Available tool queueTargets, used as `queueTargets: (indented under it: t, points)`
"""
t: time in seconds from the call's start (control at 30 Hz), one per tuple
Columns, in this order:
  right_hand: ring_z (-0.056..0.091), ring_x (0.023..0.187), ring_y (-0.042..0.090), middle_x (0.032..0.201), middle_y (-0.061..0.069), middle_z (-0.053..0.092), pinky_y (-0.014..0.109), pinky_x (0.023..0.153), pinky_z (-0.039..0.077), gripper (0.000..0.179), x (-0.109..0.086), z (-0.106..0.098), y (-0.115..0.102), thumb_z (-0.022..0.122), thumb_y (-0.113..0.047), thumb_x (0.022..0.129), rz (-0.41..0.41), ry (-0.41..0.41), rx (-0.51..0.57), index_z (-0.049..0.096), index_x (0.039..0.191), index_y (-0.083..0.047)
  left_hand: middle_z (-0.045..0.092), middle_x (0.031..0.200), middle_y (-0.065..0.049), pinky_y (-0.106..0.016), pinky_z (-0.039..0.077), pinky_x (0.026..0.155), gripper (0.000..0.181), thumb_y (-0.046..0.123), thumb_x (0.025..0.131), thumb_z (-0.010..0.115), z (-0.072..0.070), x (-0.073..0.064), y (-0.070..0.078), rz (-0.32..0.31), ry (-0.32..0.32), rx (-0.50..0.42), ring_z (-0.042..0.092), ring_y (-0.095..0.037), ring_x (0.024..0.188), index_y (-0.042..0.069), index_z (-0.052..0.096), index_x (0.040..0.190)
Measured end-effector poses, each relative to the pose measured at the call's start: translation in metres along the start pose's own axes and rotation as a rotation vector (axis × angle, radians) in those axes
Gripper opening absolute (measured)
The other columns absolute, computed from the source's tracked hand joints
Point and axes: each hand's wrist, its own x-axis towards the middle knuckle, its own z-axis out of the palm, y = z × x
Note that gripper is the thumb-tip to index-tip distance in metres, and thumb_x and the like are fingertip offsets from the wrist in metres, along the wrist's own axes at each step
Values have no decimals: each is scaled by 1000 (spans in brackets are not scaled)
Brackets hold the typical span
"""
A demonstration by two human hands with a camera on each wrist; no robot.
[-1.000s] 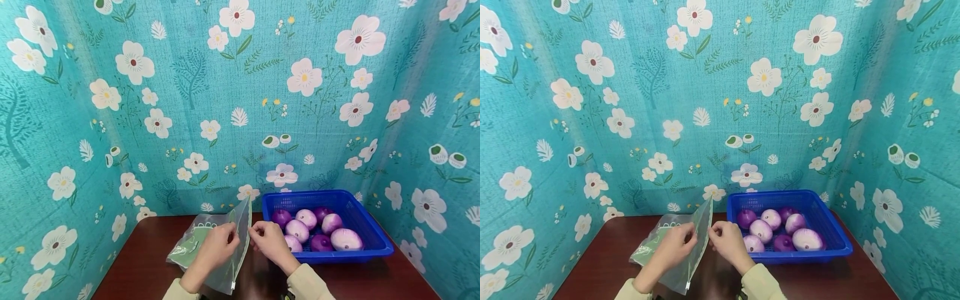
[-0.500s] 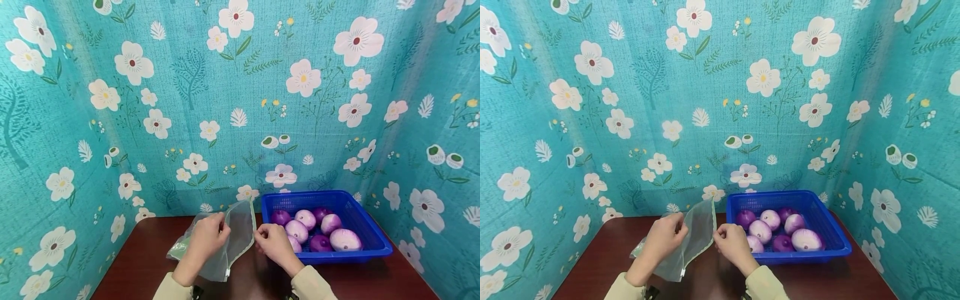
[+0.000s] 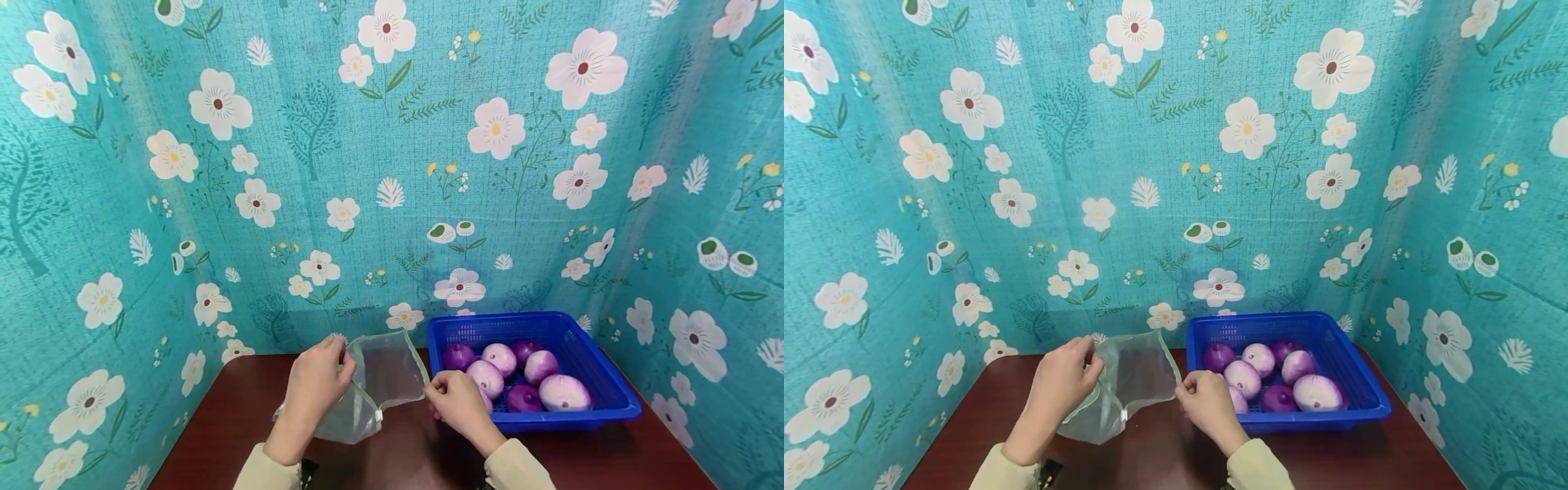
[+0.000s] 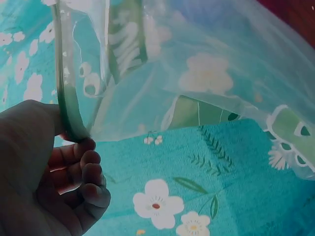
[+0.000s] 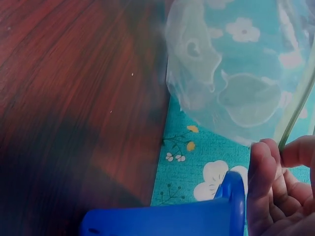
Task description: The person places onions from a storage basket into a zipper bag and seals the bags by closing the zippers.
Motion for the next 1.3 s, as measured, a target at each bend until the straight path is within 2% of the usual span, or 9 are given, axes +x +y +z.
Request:
queueTargets:
  t: [0.2,0.43,0.63,0.87,0.97,1.3]
  points:
    - [58,44,6,54,-3,63,24,46,51,19,-1,-4,7,66,-6,88,46,-5,11,67,69,-5,41,58,3,-23,35,48,25,12,87,76,-8,1,-8,-37,0,20,34,-8,48,12,56,74]
    - [59,45,8,56,-4,63,24,47,52,19,-2,-7,9,66,-8,89,70,-13,7,68,70,-7,39,58,3,-22,32,47,25,12,90,72,-11,-2,-13,-69,-27,-9,32,-8,48,12,54,73]
    - [57,44,5,55,-6,62,23,47,50,19,-2,-7,7,66,-9,88,39,1,-18,68,69,-9,36,58,5,-21,30,47,28,11,88,75,-7,-5,-5,-36,-14,-51,29,-6,47,14,52,72]
    - [56,43,2,57,5,67,22,47,51,23,-4,-2,5,66,-8,89,-28,-14,27,66,67,-12,35,61,9,-21,28,49,32,12,86,74,5,-10,7,4,-22,-95,29,-4,50,17,47,69]
    - [55,43,2,59,6,67,22,47,50,23,-4,-1,5,66,-8,90,-18,-17,20,67,67,-12,34,61,9,-21,29,50,33,12,85,74,8,-12,9,19,-27,-96,29,-4,52,18,46,69]
    - [57,45,5,57,-1,65,22,49,50,25,-3,-1,7,67,-11,93,-12,-14,-3,67,68,-11,36,61,9,-20,30,51,31,13,87,74,11,-10,14,-11,-35,-111,32,-4,53,18,49,70]
